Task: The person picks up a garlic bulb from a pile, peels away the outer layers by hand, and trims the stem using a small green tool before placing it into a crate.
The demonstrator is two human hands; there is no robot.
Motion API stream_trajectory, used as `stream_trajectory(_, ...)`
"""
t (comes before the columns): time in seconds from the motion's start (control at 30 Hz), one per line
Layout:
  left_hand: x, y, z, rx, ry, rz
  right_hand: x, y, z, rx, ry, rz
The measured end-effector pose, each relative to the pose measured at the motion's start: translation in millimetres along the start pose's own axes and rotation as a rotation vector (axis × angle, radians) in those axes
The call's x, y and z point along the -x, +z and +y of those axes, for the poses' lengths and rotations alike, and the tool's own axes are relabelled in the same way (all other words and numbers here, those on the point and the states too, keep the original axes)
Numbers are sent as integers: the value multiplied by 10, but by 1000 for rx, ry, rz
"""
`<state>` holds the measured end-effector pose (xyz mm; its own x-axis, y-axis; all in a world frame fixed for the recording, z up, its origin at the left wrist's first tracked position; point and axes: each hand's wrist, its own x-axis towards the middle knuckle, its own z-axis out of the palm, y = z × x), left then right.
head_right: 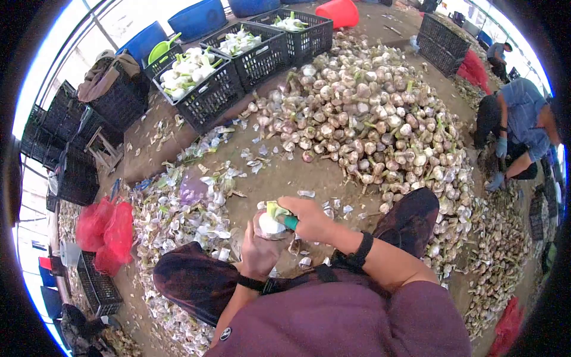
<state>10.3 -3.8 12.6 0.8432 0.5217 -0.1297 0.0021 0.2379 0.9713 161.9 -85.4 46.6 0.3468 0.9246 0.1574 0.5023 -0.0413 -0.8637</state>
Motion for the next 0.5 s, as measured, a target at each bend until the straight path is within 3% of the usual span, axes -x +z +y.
stream_trajectory(0.07, -34, 28, 42, 950, -363, 4, -11, -8, 95, 235, -124, 4)
stream_trajectory(0.17, -66, 80, -65, 879, -281, 60, -49, 2, 86, 178, -130, -99)
stream_trajectory(0.23, 14, 75, -41, 642, -264, 153, 10, 47, -2, 106, -146, -19)
stream_trajectory(0.27, 23, 73, -62, 683, -228, 136, 19, 51, -58, 72, -155, 20)
stream_trajectory(0.37, 43, 83, -108, 766, -156, 107, 42, 34, -16, -251, 157, 24)
stream_trajectory(0.5, 37, 124, 46, 780, -145, 36, 28, -14, 148, -470, 330, 21)
